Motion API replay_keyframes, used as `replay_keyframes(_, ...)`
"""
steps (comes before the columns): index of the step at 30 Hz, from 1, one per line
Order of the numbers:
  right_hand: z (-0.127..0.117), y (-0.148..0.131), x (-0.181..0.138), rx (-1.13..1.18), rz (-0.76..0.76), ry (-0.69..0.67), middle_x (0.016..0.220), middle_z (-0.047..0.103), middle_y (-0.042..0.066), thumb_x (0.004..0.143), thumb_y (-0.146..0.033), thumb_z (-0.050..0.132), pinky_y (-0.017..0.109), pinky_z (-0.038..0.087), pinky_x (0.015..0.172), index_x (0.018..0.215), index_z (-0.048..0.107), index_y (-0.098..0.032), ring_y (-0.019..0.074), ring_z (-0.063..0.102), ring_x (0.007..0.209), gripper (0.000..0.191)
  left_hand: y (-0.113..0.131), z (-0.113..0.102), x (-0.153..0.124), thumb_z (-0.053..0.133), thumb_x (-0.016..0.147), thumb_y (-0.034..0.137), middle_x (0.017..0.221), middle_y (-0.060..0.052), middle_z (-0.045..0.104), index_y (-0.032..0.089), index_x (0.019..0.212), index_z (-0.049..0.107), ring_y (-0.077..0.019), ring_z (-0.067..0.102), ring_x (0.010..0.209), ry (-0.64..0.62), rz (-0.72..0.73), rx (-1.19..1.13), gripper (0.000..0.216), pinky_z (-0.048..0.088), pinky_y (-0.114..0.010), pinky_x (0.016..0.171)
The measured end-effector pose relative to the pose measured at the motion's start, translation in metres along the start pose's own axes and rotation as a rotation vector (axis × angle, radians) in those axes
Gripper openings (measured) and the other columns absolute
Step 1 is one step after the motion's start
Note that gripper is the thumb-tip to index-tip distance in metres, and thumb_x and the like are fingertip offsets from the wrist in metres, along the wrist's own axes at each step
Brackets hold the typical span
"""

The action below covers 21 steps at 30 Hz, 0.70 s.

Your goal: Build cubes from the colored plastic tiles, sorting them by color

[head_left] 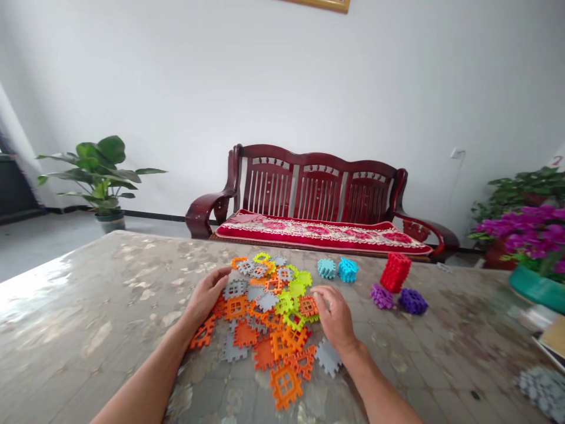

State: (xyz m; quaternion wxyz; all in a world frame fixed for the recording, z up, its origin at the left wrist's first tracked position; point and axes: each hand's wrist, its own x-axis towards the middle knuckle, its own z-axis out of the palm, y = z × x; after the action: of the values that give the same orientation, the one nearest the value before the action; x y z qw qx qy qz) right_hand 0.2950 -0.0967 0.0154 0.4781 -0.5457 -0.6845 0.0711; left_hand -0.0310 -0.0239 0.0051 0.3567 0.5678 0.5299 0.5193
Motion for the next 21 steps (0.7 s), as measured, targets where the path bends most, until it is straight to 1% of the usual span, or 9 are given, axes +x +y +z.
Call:
replay_keyframes(2,-0.001,0.020,-0.001,0.024,0.120,-0.002,0.095,0.071,0.008,0.090,-0.038,0.044,0.035,0.048,0.087,0.090,0.070,-0.020,0.0219,0.064,0.093,0.032,-0.001,0.000,0.001,0.062,0.069,0.054,0.107,-0.009,0.074,0.015,0.105,0.068,-0.0267,0.066,0.101,-0.007,-0.010,-0.009,0.054,0.050,-0.037,0.090)
replay_keyframes(5,0.002,0.035,-0.001,0.091,0.247,0.004,0.094,0.073,0.009,0.087,-0.044,0.044,0.035,0.050,0.084,0.088,0.071,-0.019,0.0236,0.066,0.092,0.037,-0.003,0.000,0.003,0.063,0.067,0.053,0.106,-0.008,0.074,0.015,0.103,0.069,-0.0263,0.066,0.100,0.008,-0.012,-0.013,0.053,0.051,-0.036,0.089)
replay_keyframes(10,0.007,0.041,0.002,0.179,0.304,0.021,0.096,0.074,0.010,0.084,-0.050,0.045,0.037,0.050,0.087,0.088,0.072,-0.019,0.0257,0.066,0.095,0.041,-0.004,0.000,0.005,0.065,0.065,0.051,0.101,-0.008,0.075,0.016,0.102,0.070,-0.0256,0.067,0.095,0.020,-0.027,-0.006,0.052,0.051,-0.038,0.089)
replay_keyframes(15,0.010,0.045,0.005,0.220,0.357,-0.014,0.097,0.074,0.010,0.083,-0.052,0.046,0.038,0.050,0.088,0.090,0.072,-0.019,0.0262,0.066,0.096,0.043,0.004,-0.002,0.002,0.067,0.063,0.054,0.101,-0.008,0.075,0.017,0.100,0.071,-0.0261,0.066,0.097,0.025,-0.043,-0.003,0.053,0.050,-0.038,0.091)
replay_keyframes(18,0.010,0.046,0.007,0.233,0.383,-0.009,0.096,0.074,0.010,0.082,-0.054,0.046,0.038,0.050,0.086,0.091,0.072,-0.019,0.0267,0.067,0.093,0.045,0.012,-0.007,-0.002,0.066,0.065,0.059,0.112,-0.009,0.072,0.017,0.106,0.070,-0.0272,0.064,0.106,-0.014,-0.048,-0.008,0.059,0.048,-0.038,0.095)
replay_keyframes(21,0.009,0.048,0.008,0.221,0.396,-0.009,0.096,0.074,0.011,0.081,-0.056,0.045,0.038,0.051,0.083,0.092,0.072,-0.017,0.0270,0.067,0.088,0.048,0.018,-0.015,-0.004,0.061,0.071,0.059,0.132,-0.010,0.062,0.020,0.117,0.067,-0.0272,0.055,0.123,-0.061,-0.075,-0.020,0.061,0.042,-0.037,0.103)
